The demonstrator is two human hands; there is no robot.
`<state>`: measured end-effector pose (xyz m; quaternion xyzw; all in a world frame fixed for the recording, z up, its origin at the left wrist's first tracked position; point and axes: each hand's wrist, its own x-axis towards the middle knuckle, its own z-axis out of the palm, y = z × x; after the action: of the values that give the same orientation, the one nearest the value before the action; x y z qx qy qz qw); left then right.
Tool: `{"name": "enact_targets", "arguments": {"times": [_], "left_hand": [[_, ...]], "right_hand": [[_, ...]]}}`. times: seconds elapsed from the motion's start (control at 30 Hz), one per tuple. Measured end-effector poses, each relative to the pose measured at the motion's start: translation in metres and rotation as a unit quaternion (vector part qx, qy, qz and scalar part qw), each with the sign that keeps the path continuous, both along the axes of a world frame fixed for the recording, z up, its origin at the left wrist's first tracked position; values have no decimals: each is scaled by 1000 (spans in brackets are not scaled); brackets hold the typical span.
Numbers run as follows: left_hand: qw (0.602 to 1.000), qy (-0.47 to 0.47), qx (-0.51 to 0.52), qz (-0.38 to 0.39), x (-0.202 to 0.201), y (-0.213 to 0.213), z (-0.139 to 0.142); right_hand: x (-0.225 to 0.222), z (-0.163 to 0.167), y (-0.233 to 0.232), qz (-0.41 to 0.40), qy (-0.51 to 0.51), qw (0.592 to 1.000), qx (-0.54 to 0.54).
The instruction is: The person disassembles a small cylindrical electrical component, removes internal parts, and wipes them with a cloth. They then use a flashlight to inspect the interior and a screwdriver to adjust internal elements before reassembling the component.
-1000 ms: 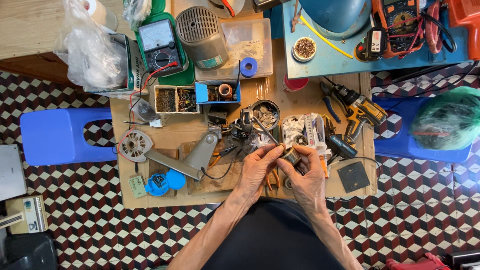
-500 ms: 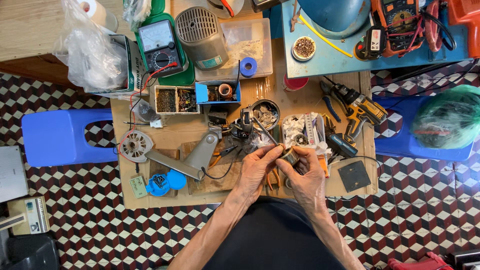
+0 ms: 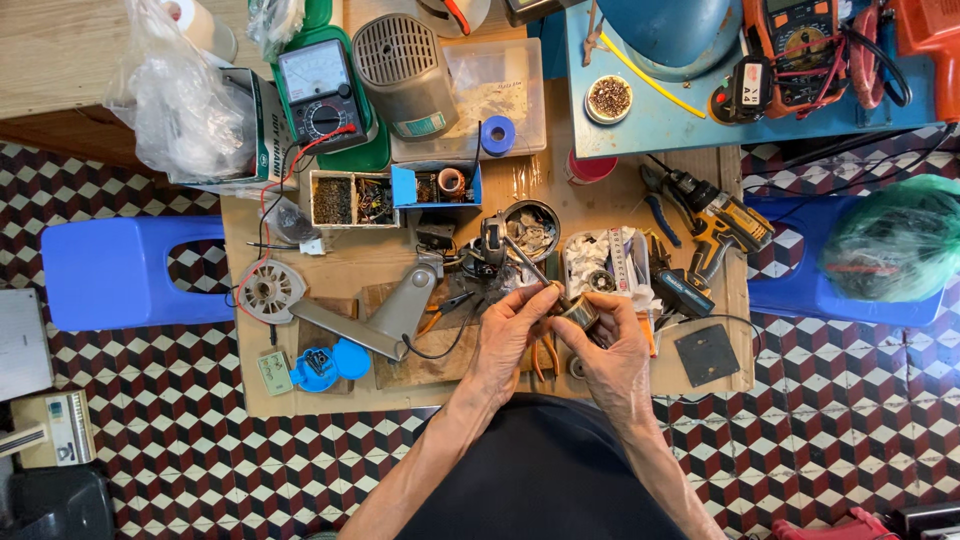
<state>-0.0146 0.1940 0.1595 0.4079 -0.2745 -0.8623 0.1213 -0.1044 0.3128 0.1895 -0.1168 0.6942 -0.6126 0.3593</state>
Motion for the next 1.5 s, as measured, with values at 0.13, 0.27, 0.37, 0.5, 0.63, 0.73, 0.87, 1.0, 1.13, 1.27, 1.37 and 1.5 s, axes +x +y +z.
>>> {"name": "enact_targets", "arguments": {"times": [0.13, 0.27, 0.37, 0.5, 0.63, 0.73, 0.87, 1.0, 1.13, 1.27, 1.37, 1.5], "left_hand": [[999, 16, 9, 29, 1, -10, 2], [999, 24, 7, 36, 1, -10, 3], [999, 31, 9, 35, 1, -9, 1], [1000, 16, 12, 15, 3, -11, 1], [1000, 2, 7, 5, 5, -13, 2], [1000, 12, 4, 10, 4, -12, 2], [1000, 17, 0, 11, 4, -12, 1], [1000, 18, -3, 11, 3, -11, 1], [1000, 17, -8, 8, 2, -10, -1], [1000, 6, 5, 4, 4, -11, -4], [1000, 12, 10, 0, 6, -11, -6], [1000, 1, 0, -5, 7, -11, -5]], "right_hand": [[-1, 3, -1, 34, 42, 997, 59], [-3, 6, 0, 63, 48, 990, 114], [-3, 8, 1, 82, 86, 987, 105], [-2, 11, 0, 107, 120, 983, 90], [1, 11, -1, 107, 85, 982, 130], [2, 9, -1, 93, 70, 985, 129], [2, 6, -2, 72, 56, 986, 140], [2, 6, -1, 52, 38, 990, 128], [4, 6, 0, 44, 34, 994, 94], [3, 5, 1, 55, 27, 991, 122], [4, 6, 2, 66, 23, 991, 118], [7, 6, 2, 82, 40, 995, 49]]}}
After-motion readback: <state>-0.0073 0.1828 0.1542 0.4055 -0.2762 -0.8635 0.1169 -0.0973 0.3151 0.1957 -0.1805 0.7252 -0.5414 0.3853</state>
